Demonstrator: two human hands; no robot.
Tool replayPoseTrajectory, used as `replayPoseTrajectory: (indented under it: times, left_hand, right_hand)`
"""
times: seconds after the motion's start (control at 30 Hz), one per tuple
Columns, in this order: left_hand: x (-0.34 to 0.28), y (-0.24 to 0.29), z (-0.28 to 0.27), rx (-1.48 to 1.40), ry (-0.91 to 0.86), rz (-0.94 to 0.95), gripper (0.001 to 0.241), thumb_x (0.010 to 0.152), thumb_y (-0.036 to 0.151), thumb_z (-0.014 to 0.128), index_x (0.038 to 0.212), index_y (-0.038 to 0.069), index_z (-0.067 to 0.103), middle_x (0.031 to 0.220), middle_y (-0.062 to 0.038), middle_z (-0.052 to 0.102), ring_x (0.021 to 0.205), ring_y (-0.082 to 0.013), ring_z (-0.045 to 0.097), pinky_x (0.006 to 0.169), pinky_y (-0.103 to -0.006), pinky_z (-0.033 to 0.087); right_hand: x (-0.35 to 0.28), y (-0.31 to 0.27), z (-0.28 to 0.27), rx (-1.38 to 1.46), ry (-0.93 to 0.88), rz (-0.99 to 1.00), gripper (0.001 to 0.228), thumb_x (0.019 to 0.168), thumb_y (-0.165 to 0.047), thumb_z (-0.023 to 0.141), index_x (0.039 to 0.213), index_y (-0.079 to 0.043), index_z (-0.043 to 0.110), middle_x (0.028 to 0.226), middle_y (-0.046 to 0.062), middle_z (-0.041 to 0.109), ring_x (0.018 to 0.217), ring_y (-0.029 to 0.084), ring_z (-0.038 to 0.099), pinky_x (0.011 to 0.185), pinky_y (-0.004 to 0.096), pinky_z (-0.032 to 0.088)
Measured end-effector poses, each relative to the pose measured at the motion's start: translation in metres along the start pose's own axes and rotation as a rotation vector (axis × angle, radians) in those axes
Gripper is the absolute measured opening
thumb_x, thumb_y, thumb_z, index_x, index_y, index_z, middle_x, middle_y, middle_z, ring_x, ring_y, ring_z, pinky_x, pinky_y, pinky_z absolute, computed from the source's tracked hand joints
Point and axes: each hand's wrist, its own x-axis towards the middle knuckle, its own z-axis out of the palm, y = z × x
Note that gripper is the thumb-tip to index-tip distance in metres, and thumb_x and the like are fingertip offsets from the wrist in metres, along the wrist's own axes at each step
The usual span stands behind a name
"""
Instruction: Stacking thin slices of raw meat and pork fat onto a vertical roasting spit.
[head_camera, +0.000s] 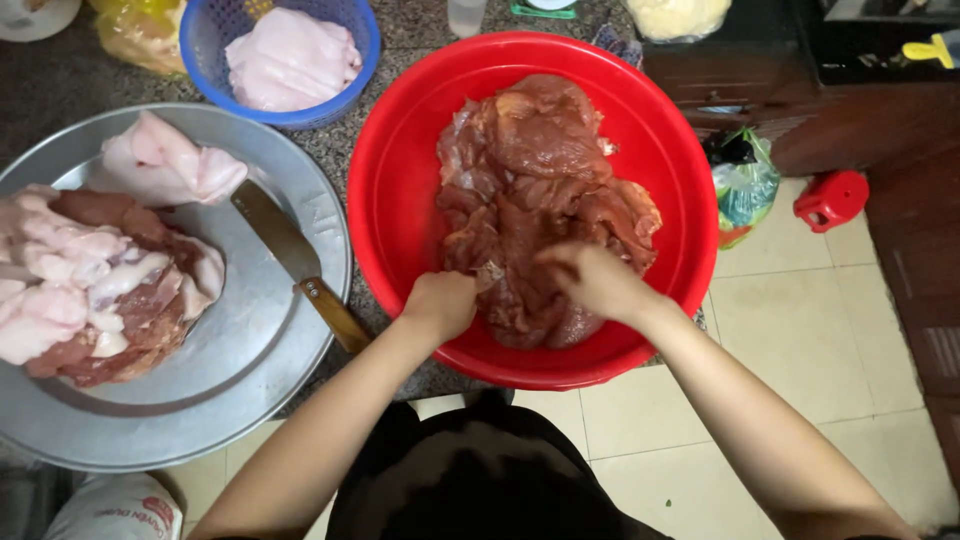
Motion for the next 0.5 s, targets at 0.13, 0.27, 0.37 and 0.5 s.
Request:
replayPoseTrajectory:
  times: [0.13,0.27,0.37,0.5]
  left_hand:
    - [-0.022,0.015,-0.038,-0.314,0.228,-0.028,0.023,0.091,0.021,0.057,0.104,0.016,0.075,0.097,-0.016,0.075,0.096,-0.0363,0.071,0.084,-0.0512,0.055]
    - [-0.022,0.016,-0.038,-0.44,0.422,-0.091,0.021,0.093,0.025,0.059,0.102,0.012,0.073,0.099,-0.015,0.074,0.094,-0.037,0.07,0.082,-0.052,0.055]
    - [-0.023,0.013,-0.037,-0.516,0.578,-0.085,0.022,0.089,0.02,0.06,0.104,0.012,0.073,0.104,-0.015,0.074,0.094,-0.0368,0.07,0.081,-0.0515,0.055]
    - [-0.021,0.012,-0.035,-0.582,0.635,-0.065,0.022,0.091,0.017,0.058,0.107,0.011,0.072,0.108,-0.015,0.073,0.096,-0.0373,0.07,0.083,-0.0512,0.055]
  right_hand:
    - [0.042,0.012,0.006,-0.099,0.198,-0.047,0.033,0.091,-0.01,0.062,0.122,-0.008,0.071,0.119,0.017,0.073,0.117,0.034,0.063,0.103,0.041,0.05]
    - [0.086,0.025,0.038,-0.417,0.174,0.097,0.043,0.094,-0.034,0.063,0.129,-0.009,0.067,0.133,0.014,0.066,0.13,0.04,0.048,0.105,0.054,0.038]
    - [0.113,0.032,0.057,-0.659,0.062,0.238,0.058,0.094,-0.052,0.063,0.133,-0.008,0.065,0.14,0.014,0.062,0.135,0.039,0.044,0.107,0.057,0.034]
    - [0.136,0.075,0.065,-0.85,-0.085,0.419,0.057,0.091,-0.05,0.066,0.133,-0.011,0.067,0.145,0.017,0.056,0.138,0.042,0.039,0.11,0.06,0.028]
